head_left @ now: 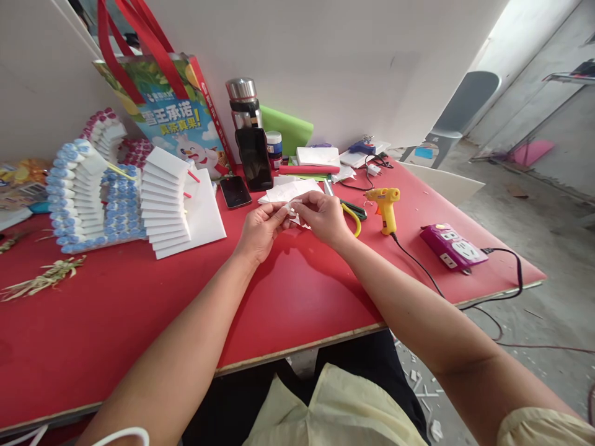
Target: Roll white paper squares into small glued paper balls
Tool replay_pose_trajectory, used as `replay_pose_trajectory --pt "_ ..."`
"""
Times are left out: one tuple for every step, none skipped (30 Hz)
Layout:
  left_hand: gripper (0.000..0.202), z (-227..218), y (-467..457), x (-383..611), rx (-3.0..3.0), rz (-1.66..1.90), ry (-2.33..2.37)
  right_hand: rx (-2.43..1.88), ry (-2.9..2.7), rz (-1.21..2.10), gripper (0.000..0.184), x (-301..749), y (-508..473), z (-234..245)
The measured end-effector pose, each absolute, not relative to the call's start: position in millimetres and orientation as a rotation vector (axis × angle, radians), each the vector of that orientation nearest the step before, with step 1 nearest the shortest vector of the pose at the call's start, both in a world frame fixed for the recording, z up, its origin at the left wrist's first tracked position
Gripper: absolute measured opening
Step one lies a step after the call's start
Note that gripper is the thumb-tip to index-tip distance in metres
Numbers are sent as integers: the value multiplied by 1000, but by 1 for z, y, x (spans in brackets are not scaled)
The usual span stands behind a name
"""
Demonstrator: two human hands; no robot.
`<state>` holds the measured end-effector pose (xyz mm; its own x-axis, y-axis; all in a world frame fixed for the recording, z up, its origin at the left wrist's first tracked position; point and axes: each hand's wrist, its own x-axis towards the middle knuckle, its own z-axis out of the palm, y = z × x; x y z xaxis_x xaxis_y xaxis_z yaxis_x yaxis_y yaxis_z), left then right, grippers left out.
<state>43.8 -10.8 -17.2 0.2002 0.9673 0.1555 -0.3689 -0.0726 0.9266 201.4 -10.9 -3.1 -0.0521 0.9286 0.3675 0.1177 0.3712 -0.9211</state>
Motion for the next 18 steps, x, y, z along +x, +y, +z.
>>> replay_pose_trajectory --pt "26 -17 -11 45 1106 1279 716 -1003 -1478 873 20 201 -11 -3" --pt "26 -16 -12 45 1100 1286 718 -1013 -1483 858 19 201 -11 -3" --pt "27 -16 -12 47 1096 1294 724 -1025 -1491 836 19 202 -11 -3" --pt "27 -16 -13 48 1093 1301 734 -1037 -1502 809 18 202 -11 -3" --pt "27 -15 -13 49 1090 1310 745 -1050 -1516 778 17 202 -10 -3" --pt "28 -15 -13 50 1085 1321 757 -1059 -1531 741 16 202 -10 -3" --pt "28 -15 -14 51 1077 1333 767 -1066 -1543 699 15 202 -11 -3" --pt "29 -16 -14 52 1068 1347 776 -1068 -1554 656 14 201 -12 -3" --pt "30 -16 -13 53 1055 1366 788 -1063 -1572 618 14 200 -13 -3" --pt "31 -17 -13 53 1043 1390 804 -1051 -1601 586 13 197 -16 -3" --pt "31 -17 -12 52 1033 1412 822 -1033 -1644 563 13 195 -18 -3" --pt "32 -17 -11 52 1028 1433 839 -1009 -1697 545 13 192 -22 -2" --pt "33 -17 -11 50 1030 1450 850 -980 -1750 531 14 190 -25 -2" --pt "33 -17 -10 48 1041 1465 854 -950 -1791 519 14 188 -28 -1" --pt "32 -17 -9 47 1053 1479 849 -926 -1812 503 14 187 -30 0" --pt "31 -17 -9 45 1063 1489 838 -912 -1807 487 14 187 -31 1" --pt "29 -16 -8 43 1067 1493 821 -912 -1779 479 14 188 -31 2" --pt "27 -16 -8 41 1063 1488 802 -929 -1725 480 14 191 -29 2"
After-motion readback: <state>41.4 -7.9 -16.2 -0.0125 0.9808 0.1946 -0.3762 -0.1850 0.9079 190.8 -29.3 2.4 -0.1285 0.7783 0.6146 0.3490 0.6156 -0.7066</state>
